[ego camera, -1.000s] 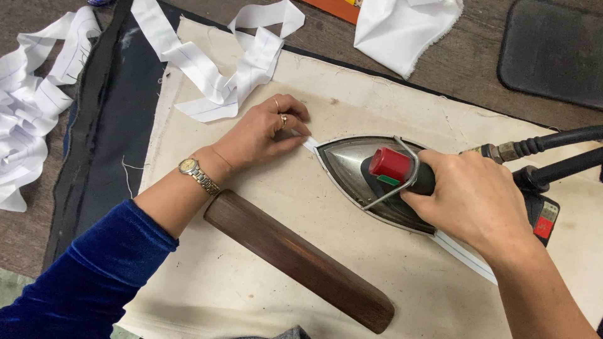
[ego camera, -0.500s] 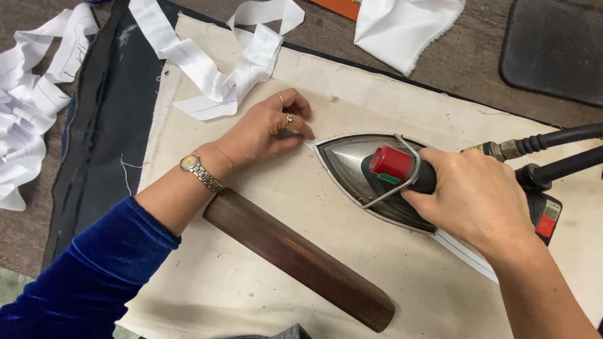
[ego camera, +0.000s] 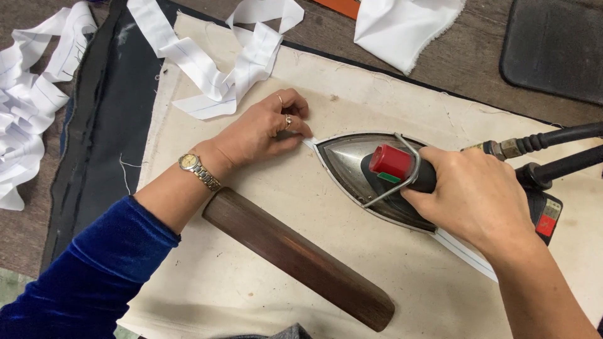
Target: Ironing and pressing thin white fabric strips using a steam iron and a wooden clapper to create sharp creases.
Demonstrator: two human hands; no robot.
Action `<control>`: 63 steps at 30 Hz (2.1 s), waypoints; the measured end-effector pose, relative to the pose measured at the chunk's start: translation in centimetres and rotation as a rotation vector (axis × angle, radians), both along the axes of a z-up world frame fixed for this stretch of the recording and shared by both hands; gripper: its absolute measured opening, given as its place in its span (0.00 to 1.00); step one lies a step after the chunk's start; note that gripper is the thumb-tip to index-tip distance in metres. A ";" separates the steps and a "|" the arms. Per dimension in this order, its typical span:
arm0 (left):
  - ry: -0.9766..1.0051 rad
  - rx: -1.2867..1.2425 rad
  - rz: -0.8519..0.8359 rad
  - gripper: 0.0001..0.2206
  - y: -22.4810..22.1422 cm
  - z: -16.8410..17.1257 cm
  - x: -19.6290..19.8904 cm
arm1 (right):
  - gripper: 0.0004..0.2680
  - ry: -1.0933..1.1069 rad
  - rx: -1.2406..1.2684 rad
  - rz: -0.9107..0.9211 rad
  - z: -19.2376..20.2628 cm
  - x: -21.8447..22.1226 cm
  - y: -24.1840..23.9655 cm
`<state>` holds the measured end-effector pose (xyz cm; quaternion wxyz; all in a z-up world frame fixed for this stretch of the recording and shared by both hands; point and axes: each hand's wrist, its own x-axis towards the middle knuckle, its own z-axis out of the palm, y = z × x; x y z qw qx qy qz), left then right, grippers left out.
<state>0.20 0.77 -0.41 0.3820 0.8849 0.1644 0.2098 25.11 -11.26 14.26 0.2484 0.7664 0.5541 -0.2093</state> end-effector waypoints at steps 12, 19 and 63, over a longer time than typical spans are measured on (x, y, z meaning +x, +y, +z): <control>-0.062 -0.009 0.000 0.06 0.0 -0.7 -0.4 | 0.10 0.003 -0.017 -0.010 0.2 -0.5 0.4; -0.023 -0.018 0.057 0.02 -0.2 0.7 -0.6 | 0.10 0.034 0.027 0.022 0.1 -1.1 1.0; 0.434 0.148 0.368 0.29 3.5 5.4 -9.9 | 0.10 0.324 0.064 0.134 1.6 -0.8 2.0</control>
